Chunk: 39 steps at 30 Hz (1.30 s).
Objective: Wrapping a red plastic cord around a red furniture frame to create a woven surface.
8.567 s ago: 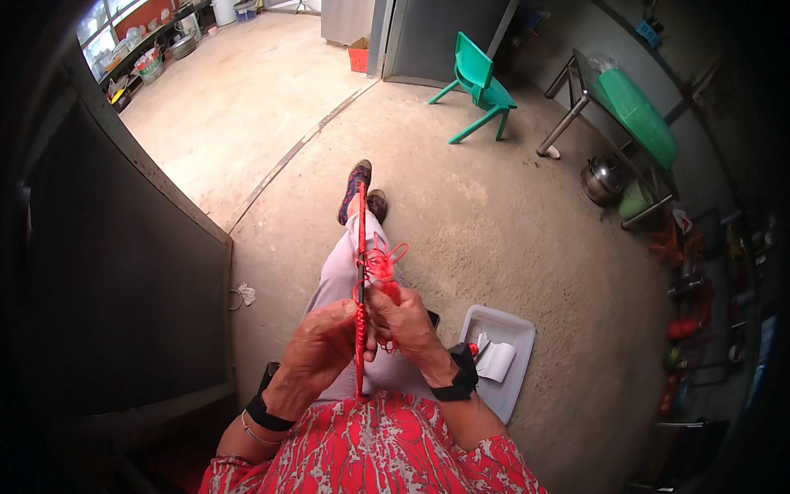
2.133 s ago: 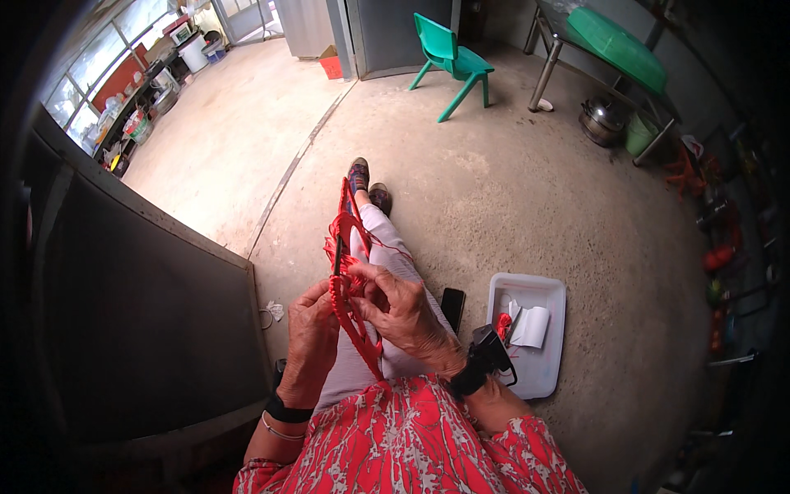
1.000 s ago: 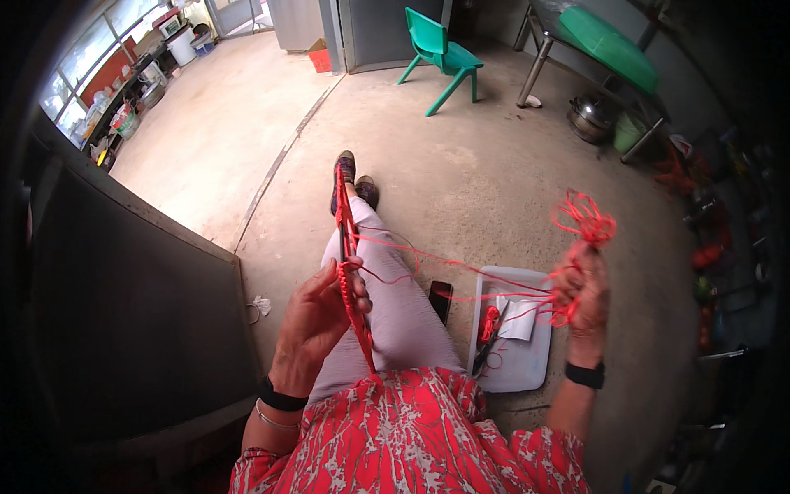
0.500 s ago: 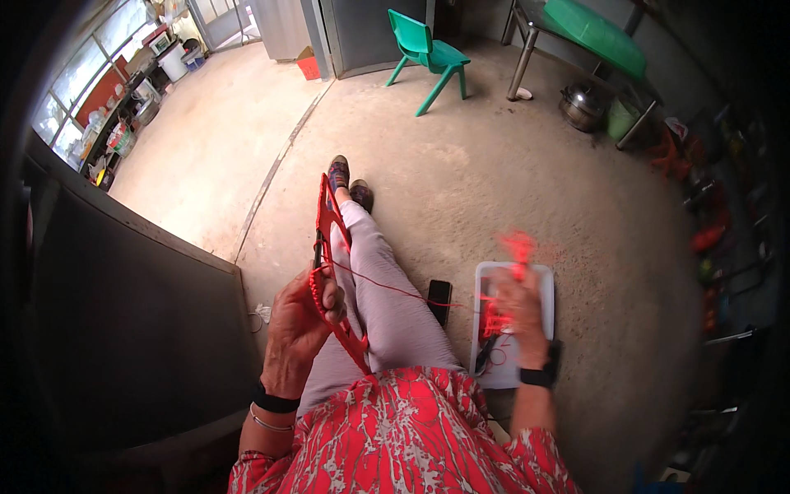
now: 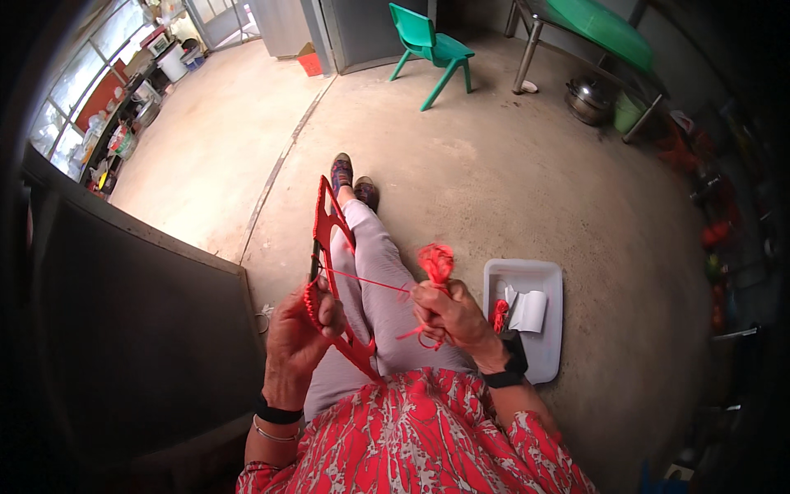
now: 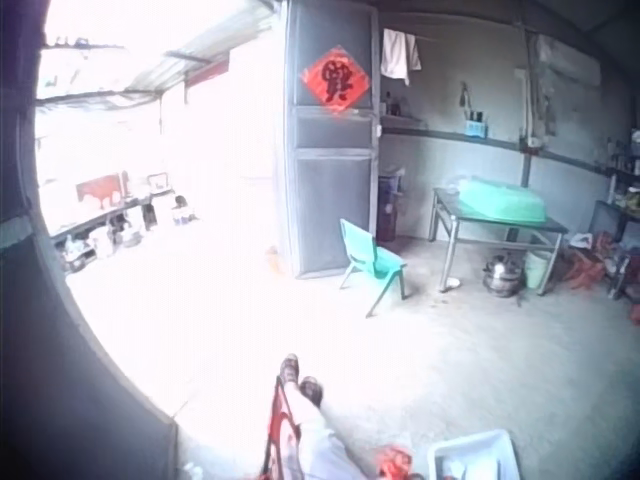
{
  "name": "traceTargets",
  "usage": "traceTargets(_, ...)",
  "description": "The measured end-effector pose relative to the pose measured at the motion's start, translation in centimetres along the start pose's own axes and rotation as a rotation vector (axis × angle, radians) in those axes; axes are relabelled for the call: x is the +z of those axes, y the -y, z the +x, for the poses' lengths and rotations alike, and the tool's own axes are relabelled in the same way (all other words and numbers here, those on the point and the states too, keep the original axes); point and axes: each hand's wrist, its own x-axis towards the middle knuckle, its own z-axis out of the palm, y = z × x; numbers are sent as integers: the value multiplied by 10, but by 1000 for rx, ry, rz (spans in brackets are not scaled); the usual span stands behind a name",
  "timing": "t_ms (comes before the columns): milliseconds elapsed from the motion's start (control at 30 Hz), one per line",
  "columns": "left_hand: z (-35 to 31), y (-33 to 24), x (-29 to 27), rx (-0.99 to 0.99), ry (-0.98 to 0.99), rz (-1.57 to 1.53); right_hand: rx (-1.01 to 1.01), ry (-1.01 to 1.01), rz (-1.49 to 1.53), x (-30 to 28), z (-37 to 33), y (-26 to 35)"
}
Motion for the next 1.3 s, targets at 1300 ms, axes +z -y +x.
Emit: traceTargets(1300, 31, 39, 1, -12, -17, -159, -373, 480, 45, 134, 21, 108)
